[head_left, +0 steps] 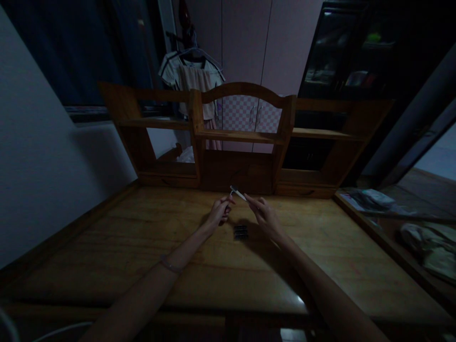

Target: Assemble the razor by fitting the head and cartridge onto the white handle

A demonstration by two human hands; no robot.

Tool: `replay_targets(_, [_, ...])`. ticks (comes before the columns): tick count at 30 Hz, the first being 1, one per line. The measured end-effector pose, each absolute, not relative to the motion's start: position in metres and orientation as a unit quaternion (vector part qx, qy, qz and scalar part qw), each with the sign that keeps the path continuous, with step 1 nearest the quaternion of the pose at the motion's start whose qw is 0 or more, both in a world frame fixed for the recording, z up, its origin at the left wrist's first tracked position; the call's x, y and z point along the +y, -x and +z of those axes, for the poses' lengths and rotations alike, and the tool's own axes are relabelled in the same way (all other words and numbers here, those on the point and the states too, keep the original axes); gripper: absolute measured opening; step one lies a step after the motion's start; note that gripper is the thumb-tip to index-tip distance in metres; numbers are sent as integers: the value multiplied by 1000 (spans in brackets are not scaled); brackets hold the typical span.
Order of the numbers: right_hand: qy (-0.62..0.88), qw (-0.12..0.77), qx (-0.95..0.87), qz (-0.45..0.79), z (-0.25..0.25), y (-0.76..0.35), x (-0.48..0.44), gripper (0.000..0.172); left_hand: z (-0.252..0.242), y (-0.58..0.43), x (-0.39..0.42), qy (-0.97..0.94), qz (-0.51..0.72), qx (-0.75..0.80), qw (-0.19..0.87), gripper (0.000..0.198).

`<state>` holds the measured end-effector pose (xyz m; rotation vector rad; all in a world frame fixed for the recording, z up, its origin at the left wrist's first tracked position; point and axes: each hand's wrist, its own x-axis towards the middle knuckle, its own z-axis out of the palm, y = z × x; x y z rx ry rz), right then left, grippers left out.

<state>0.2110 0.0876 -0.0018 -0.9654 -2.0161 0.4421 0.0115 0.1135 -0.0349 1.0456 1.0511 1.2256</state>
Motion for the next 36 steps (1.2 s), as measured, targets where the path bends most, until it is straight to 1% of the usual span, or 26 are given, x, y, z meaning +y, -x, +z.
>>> replay_targets(3, [406, 425, -794, 154, -10, -210, 93, 38, -35, -12, 112, -445, 516, 432, 590, 34])
replay_targets(6, [418, 450, -776, 141, -15, -211, 97, 33, -34, -11, 111, -462, 520, 418, 584, 37])
replay_targets(9, [426, 453, -773, 124, -15, -212, 97, 30, -34, -11, 111, -478, 511, 404, 589, 39])
replay_targets(16, [453, 416, -784, 79, -12, -211, 90, 43, -36, -12, 112, -480, 505, 401, 595, 40])
replay_targets(19, [447, 409, -793, 73, -14, -211, 91, 44, -35, -11, 110, -480, 509, 415, 582, 40])
replay_targets(22, [471, 408, -780, 60, -18, -215, 95, 43, -35, -10, 110, -476, 510, 428, 575, 39])
replay_targets(26, [482, 424, -762, 78, -20, -223, 101, 40, -37, -9, 112, -480, 509, 420, 578, 37])
replay_targets(30, [429, 458, -770, 113, -17, -221, 101, 37, -38, -10, 112, -483, 510, 424, 573, 40])
replay_targets(33, [395, 451, -789, 134, -17, -214, 98, 36, -36, -11, 110, -482, 507, 426, 573, 42])
replay_targets(36, [414, 445, -782, 139, -21, -210, 98, 35, -35, -12, 109, -486, 505, 425, 573, 42])
